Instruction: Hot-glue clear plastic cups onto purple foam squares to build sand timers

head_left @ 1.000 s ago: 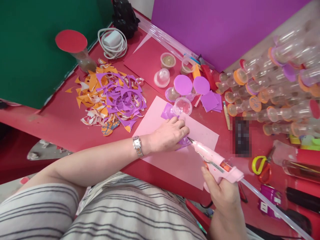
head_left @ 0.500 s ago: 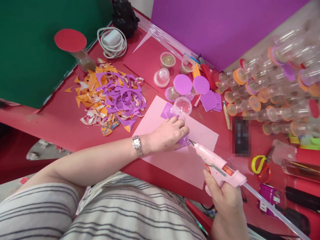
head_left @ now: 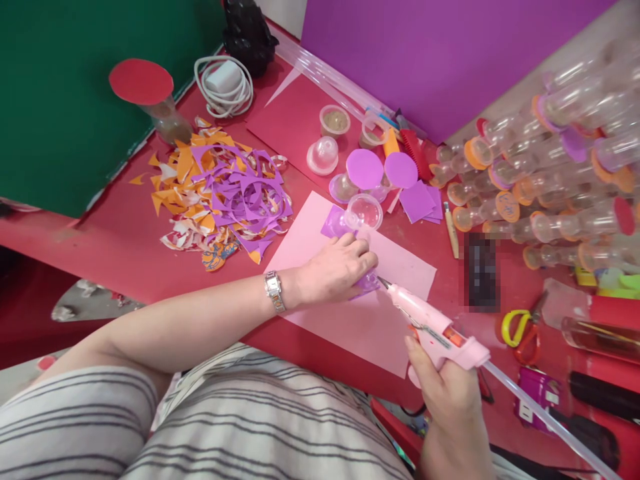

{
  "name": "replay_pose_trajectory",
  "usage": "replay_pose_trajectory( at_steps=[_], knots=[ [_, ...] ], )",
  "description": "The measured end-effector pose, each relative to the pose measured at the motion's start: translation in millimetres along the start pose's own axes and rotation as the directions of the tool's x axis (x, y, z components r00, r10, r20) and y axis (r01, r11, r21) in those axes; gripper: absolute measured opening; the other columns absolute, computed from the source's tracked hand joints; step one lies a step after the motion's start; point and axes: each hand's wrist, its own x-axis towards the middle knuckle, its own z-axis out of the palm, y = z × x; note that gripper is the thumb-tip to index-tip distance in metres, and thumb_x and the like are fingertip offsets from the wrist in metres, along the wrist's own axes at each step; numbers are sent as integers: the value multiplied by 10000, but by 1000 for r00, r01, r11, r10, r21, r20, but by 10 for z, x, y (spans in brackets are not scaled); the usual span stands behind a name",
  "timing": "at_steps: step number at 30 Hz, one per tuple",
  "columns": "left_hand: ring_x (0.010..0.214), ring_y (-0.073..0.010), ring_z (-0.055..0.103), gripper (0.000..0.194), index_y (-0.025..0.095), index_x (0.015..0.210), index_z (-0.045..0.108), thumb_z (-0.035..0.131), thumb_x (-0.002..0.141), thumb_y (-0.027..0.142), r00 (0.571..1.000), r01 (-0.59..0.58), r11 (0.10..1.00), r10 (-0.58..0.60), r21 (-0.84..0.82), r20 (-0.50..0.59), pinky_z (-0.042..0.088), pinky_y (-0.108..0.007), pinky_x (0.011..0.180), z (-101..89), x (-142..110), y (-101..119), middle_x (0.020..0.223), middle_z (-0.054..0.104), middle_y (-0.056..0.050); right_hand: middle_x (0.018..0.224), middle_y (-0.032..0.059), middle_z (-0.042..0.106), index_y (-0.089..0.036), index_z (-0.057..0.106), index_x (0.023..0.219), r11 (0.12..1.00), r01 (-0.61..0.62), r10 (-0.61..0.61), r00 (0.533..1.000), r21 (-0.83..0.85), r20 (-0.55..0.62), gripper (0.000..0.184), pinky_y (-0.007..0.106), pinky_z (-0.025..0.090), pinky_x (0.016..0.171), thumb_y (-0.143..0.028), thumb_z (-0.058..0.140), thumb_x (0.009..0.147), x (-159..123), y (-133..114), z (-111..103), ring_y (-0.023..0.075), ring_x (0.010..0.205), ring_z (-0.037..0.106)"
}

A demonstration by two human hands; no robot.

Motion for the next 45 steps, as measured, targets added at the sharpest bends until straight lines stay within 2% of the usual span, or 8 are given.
replay_pose_trajectory(
  at_steps=[6,9,14,20,26,32,40,45],
  knots=[
    [901,-254,534,226,112,1016,632,542,941,305,1000,5,1000,-5,9,-9,454,-370,808,4,-5,0,1026,611,-143,599,50,673,-187,685,764,999,-46,46,999,2,-17,294,308,518,489,-454,646,883,-3,13,7,208,542,642],
    [910,-257,535,211,109,1033,632,561,924,274,1000,6,1000,-6,7,1,454,-372,816,-6,-8,5,1035,616,-144,617,69,685,-185,713,773,999,-41,40,999,2,26,294,316,523,506,-432,627,906,39,-18,-47,214,553,647],
    [913,-263,534,233,111,1049,635,575,922,296,999,21,1000,-21,-8,30,452,-373,810,-22,0,3,1064,619,-145,701,75,736,-177,726,844,998,-15,10,997,66,75,189,311,560,550,-349,663,889,65,23,-88,218,609,697],
    [931,-265,531,275,106,1086,630,651,880,287,998,20,1000,-20,-3,60,444,-370,825,-43,8,-3,1071,624,-139,729,79,760,-174,731,855,991,-93,78,986,97,147,210,317,597,570,-378,682,868,74,95,-62,231,646,728],
    [935,-264,528,331,111,1073,624,727,833,314,999,17,1000,-16,-8,52,444,-364,815,-32,6,-12,1069,622,-137,739,88,742,-173,709,875,993,-80,72,993,84,93,165,343,583,571,-336,700,854,-27,82,-17,244,650,717],
    [942,-273,528,333,104,1081,627,697,856,340,997,24,1000,-23,-7,70,444,-375,819,-28,11,-13,1072,625,-144,758,85,745,-166,715,899,995,-58,50,995,85,86,166,344,588,582,-321,714,840,-58,114,6,238,657,711],
    [921,-264,527,245,110,1059,630,620,900,297,999,19,1000,-19,3,46,437,-368,798,-30,8,-9,1059,630,-141,596,69,671,-193,719,749,997,-24,23,999,67,24,277,316,524,494,-427,656,883,30,1,-28,209,539,623],
    [922,-258,532,233,114,1057,627,575,928,302,1000,9,1000,-9,1,25,442,-362,803,-32,0,-6,1064,628,-146,675,79,725,-175,714,811,998,-25,23,999,54,31,217,317,550,535,-384,691,864,-36,51,-10,220,581,674]
  ],
)
